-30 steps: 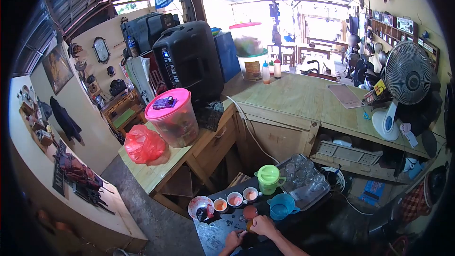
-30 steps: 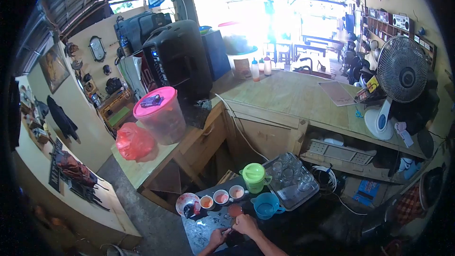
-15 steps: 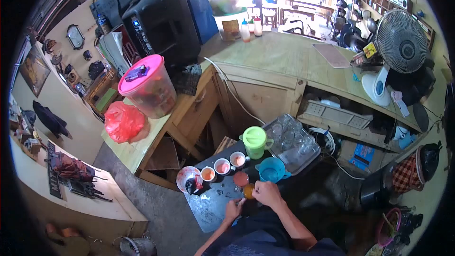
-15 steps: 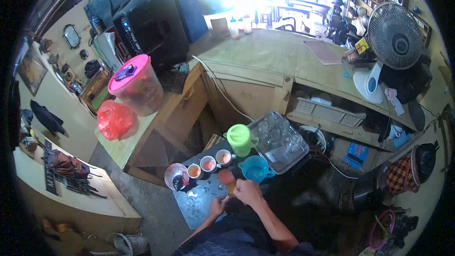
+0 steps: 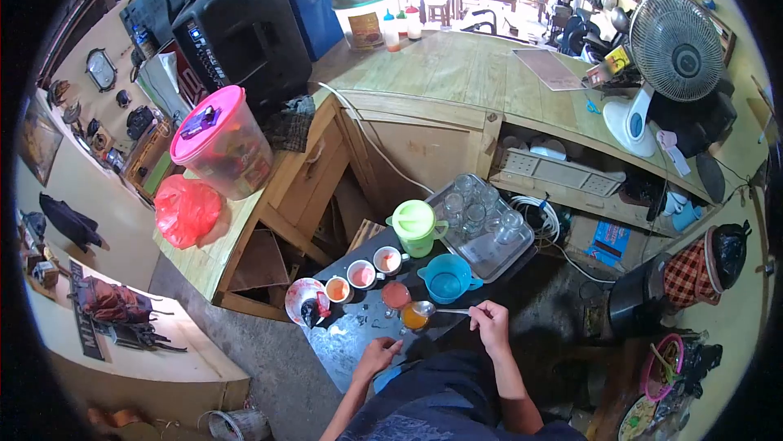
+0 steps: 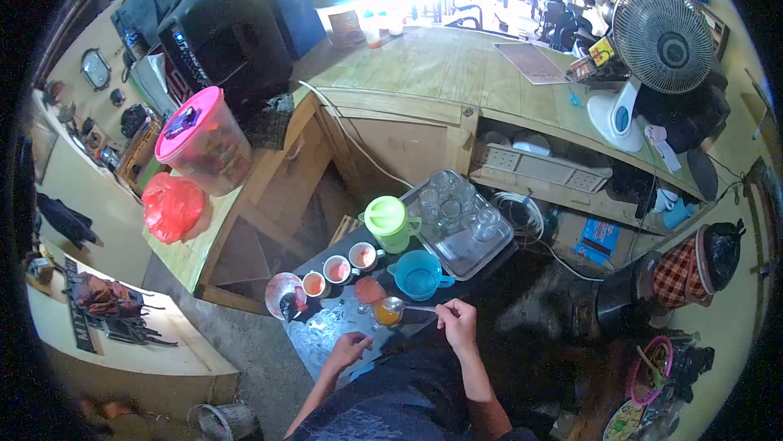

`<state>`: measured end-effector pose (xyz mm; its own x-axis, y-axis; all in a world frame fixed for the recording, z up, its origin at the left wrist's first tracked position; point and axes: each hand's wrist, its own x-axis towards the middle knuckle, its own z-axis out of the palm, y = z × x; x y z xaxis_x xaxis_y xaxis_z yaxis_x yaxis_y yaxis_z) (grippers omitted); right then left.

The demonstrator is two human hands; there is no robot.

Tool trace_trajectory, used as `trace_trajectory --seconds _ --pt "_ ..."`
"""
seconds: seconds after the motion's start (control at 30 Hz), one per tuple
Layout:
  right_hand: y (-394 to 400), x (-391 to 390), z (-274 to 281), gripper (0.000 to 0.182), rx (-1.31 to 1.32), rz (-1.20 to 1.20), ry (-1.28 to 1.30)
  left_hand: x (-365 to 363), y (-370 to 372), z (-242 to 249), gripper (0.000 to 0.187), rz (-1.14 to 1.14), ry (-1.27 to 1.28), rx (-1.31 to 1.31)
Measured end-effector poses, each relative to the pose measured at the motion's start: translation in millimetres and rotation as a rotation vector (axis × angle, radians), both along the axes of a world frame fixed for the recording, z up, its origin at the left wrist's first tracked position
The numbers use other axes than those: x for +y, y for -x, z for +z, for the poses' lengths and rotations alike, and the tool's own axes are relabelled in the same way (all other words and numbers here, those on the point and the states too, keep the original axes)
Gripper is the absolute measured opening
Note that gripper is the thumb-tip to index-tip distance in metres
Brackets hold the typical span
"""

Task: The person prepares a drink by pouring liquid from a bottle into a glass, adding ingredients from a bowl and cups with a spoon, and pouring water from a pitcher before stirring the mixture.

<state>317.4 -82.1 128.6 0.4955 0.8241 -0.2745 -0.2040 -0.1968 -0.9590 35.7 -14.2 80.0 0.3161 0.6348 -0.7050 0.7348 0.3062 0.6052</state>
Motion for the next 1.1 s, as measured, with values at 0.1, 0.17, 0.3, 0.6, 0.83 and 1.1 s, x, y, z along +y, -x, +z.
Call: trace_trajectory --seconds 0.1,0.17,0.3,0.6,0.83,1.1 --pt "-0.8 -3.2 15.5 0.016 0.237 0.008 0.031 -3.2 -14.2 33.6 0.033 -0.103 0.104 -0.322" --pt "6.4 0.6 17.4 0.015 0.353 0.086 0.026 -12.2 -35.9 66.4 0.034 0.044 0.119 -0.551" --pt "30.5 8.0 18.6 0.015 0.595 0.257 0.010 -14.0 -76.1 79.1 0.033 0.244 -0.027 -0.804" --pt "39.9 20.3 6.1 0.018 0.337 0.671 0.097 -10.0 -74.1 70.2 0.024 0.506 -0.156 -0.638" --pt "-124.0 95.4 -16.0 0.018 -0.946 -0.054 0.226 -10.6 -16.1 66.2 0.026 0.430 -0.276 -0.549" --pt "-196.9 164.0 -64.4 0.095 -1.358 0.232 0.538 -30.3 8.5 46.9 0.027 0.503 -0.257 -0.469"
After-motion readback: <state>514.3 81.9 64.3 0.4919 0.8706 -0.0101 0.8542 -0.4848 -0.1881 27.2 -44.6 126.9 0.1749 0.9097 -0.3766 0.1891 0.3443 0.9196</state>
